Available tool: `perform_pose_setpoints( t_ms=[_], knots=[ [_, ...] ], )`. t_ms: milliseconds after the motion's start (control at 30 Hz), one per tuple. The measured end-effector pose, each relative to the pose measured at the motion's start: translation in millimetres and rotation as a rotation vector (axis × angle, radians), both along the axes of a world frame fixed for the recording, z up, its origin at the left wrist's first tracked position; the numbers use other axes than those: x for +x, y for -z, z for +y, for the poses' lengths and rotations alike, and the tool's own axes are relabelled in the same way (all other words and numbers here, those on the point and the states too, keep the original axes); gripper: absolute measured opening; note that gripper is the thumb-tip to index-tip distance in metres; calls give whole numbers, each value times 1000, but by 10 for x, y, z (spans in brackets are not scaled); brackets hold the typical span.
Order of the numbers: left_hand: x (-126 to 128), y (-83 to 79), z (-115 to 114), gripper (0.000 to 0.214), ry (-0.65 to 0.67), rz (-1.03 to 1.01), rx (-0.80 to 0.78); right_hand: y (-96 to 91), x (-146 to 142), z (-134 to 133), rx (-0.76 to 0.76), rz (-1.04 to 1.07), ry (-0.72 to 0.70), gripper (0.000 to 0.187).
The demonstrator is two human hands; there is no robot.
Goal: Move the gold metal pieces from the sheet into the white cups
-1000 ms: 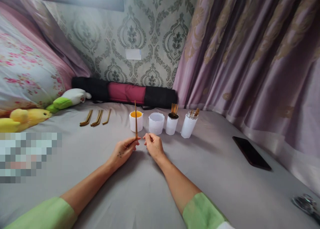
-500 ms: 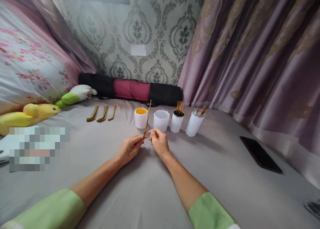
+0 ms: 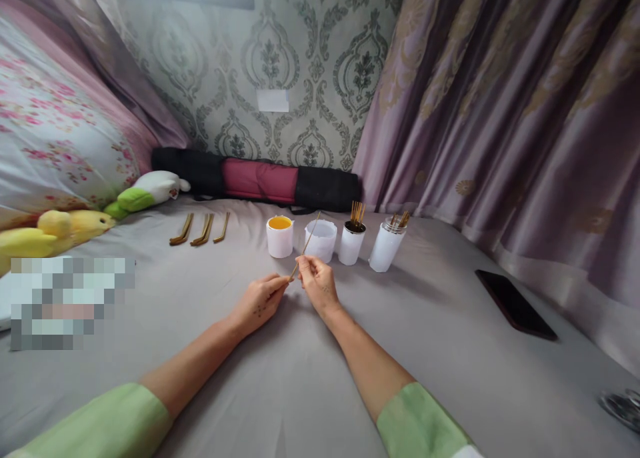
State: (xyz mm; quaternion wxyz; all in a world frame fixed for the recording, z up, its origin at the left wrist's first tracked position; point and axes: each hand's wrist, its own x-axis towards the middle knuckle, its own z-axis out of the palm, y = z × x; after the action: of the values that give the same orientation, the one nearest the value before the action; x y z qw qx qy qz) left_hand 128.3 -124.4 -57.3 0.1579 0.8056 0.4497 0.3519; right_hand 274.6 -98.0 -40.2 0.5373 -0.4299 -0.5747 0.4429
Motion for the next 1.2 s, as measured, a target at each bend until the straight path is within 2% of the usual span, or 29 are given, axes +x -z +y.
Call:
perform_pose_setpoints(
  t_ms=[367,833,1033,1200],
  knots=[
    [-6,35,9,31,-23,74,12,33,-15,12,13,5,-6,35],
    [53,-79,-3,25,-65,-124,-129,65,-3,32,1,-25,-1,38],
    [85,-58,-8,24,-28,-292,-291,70,31,44,42,-75,29,35],
    [125,-38,-1,30,46,-576,-578,72,53,57,80,-122,60,34]
  ],
)
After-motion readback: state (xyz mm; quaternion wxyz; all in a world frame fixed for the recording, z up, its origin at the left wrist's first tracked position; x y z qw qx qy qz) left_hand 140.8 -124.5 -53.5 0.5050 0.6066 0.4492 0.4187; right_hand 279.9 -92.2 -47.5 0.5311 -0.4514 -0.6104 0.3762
